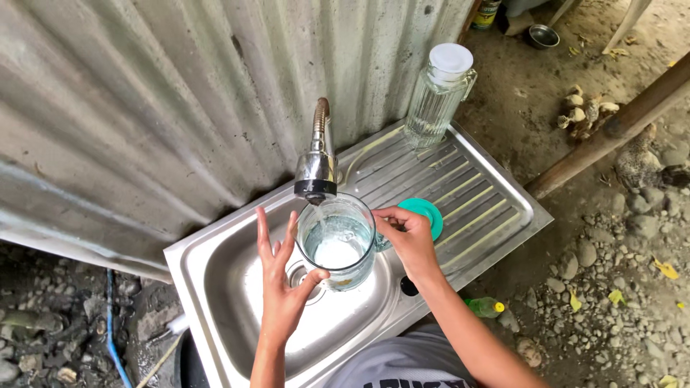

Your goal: The person fills a clear glass jar with water from an outdoor tap, secures its lid, then refills a glass pitcher with a green lid from the same tap and places it on the sink drainer. Chickens are visible nearby but not interacted with.

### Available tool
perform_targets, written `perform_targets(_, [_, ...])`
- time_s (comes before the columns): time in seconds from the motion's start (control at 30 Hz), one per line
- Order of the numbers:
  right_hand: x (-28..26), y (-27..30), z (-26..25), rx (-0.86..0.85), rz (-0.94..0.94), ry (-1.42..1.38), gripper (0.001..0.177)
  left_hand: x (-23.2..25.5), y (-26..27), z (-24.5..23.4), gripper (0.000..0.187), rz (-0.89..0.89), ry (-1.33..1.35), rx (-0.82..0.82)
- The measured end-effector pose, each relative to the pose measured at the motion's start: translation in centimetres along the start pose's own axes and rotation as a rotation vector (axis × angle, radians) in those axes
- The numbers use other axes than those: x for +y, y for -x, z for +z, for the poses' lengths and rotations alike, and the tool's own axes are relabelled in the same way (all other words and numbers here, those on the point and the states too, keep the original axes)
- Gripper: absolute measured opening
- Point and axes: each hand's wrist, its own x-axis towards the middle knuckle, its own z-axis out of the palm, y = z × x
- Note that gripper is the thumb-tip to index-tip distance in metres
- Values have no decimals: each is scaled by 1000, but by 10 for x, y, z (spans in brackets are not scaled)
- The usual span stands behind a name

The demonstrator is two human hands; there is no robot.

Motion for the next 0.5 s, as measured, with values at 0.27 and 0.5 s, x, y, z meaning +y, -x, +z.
perform_targets(0.27, [1, -8, 4, 21, 1, 30, 16, -7, -9, -2, 102, -194, 104, -102])
perform_targets(0.5, [-4, -10, 5, -3, -10, 45, 17, -12, -12, -1, 96, -53, 87, -56])
